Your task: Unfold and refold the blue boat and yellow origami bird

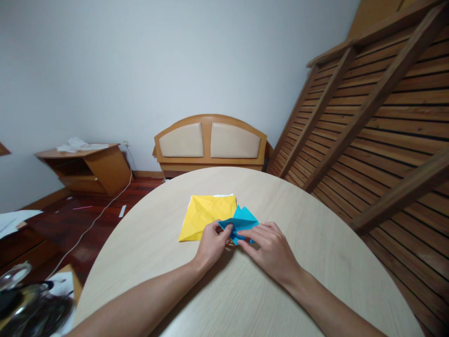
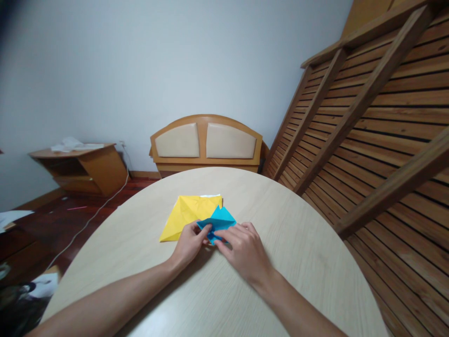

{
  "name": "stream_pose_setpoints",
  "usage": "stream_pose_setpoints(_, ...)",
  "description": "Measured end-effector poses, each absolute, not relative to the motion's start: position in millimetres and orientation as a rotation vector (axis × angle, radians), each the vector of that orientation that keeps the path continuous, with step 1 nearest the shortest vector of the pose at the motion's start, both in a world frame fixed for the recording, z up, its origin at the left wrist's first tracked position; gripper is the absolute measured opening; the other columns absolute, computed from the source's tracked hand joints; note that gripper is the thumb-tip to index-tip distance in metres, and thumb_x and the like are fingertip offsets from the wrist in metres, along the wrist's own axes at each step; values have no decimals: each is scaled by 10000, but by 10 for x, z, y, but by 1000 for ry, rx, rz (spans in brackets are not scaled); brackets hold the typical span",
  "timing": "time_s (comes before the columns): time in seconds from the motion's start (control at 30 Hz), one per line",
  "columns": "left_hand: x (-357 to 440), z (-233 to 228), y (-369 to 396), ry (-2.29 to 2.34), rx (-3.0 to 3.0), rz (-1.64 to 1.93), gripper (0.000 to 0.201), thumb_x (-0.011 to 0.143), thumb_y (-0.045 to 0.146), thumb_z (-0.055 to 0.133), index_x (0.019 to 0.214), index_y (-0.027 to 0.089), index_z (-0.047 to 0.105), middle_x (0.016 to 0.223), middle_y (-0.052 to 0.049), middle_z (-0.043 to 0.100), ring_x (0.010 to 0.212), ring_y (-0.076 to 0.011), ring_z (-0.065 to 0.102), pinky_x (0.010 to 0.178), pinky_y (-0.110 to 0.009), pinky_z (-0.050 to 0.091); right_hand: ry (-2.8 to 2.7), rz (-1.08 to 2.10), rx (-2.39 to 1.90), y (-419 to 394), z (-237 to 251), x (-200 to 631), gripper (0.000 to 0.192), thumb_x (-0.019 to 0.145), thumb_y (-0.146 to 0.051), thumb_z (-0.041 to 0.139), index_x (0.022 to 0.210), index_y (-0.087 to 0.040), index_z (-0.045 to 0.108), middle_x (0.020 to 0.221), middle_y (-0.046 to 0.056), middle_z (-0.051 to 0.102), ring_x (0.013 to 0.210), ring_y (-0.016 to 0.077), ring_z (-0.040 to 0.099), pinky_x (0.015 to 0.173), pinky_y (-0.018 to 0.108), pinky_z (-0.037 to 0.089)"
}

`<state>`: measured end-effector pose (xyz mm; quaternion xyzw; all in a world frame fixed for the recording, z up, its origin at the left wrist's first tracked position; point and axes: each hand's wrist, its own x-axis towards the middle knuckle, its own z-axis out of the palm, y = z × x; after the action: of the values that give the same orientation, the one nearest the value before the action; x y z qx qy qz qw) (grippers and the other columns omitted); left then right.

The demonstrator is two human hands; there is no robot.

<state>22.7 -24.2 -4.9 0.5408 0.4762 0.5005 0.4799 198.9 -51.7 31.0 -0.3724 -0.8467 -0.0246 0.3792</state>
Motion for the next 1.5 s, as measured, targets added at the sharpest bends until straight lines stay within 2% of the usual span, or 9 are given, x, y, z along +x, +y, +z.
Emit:
stream_pose_setpoints(0.17, 230, -22, -249, 1169, 1307, 1228, 368, 788, 503, 677, 759, 140, 625, 652, -51, 673, 517, -144, 592, 498, -237, 463, -2182, -119, -910, -522, 290, 1984, 133, 958, -286, 609, 927, -244, 731, 856, -13, 769, 777, 163, 681, 801, 336, 352)
stream_pose_setpoints(0.37, 223, -61, -234, 1221, 1280, 1236, 374, 772, 522, 662, 731, 160, 575, 592, -11, 604, 478, -147, 578, 456, -240, 472, -2224, -244, -826, -524, 316, 2006, 165, 986, -256, 566, 980, -245, 730, 833, -15, 754, 738, 149, 652, 804, 336, 342)
stream_pose_setpoints(0.57, 207, -80, -230, 1221, 1328, 1233, 367, 797, 521, 601, 771, 156, 583, 626, -15, 593, 506, -152, 573, 471, -253, 491, -2249, -187, -827, -506, 295, 2012, 137, 972, -245, 586, 945, -250, 721, 882, -15, 758, 784, 155, 666, 831, 342, 348)
stream_pose_setpoints(0.8, 241, 12, -334, 1096, 1455, 1251, 288, 845, 435, 592, 828, 149, 620, 742, -37, 641, 642, -163, 610, 604, -255, 515, -2258, -54, -1043, -514, 316, 1995, 71, 918, -189, 627, 926, -216, 691, 913, 21, 759, 842, 209, 684, 788, 363, 412)
stream_pose_setpoints(1.03, 259, 16, -362, 1112, 1332, 1127, 610, 846, 719, 451, 714, 144, 610, 659, -70, 667, 593, -184, 618, 563, -274, 495, -2156, -105, -1038, -480, 278, 1994, 174, 1005, -222, 467, 968, -194, 635, 942, 73, 754, 857, 222, 710, 771, 369, 526)
stream_pose_setpoints(1.13, 253, -30, -352, 1064, 1285, 1054, 718, 851, 787, 337, 775, 134, 625, 593, -78, 663, 521, -179, 605, 516, -270, 468, -2062, -85, -1031, -473, 243, 1996, 192, 1029, -265, 425, 1027, -204, 607, 977, 73, 759, 855, 216, 726, 770, 360, 559)
stream_pose_setpoints(1.23, 240, -66, -333, 1047, 1264, 1028, 759, 864, 790, 278, 909, 121, 633, 452, -20, 569, 400, -152, 518, 442, -242, 405, -1995, -72, -998, -486, 234, 2007, 195, 1037, -282, 409, 1037, -212, 591, 956, 58, 763, 831, 196, 735, 747, 326, 579)
stream_pose_setpoints(1.37, 196, -31, -308, 902, 1195, 976, 728, 866, 755, 348, 1143, 126, 588, 468, 8, 548, 391, -148, 519, 428, -236, 415, -1993, -118, -850, -499, 274, 2046, 147, 1025, -259, 442, 1043, -217, 582, 934, 56, 759, 838, 181, 732, 771, 312, 581)
stream_pose_setpoints(1.5, 132, 82, -315, 735, 1158, 792, 601, 819, 677, 556, 1092, 144, 605, 742, -83, 662, 547, -172, 646, 475, -244, 477, -2040, -263, -700, -475, 349, 2101, 76, 989, -195, 503, 1005, -226, 570, 859, 33, 750, 773, 177, 711, 781, 337, 553)
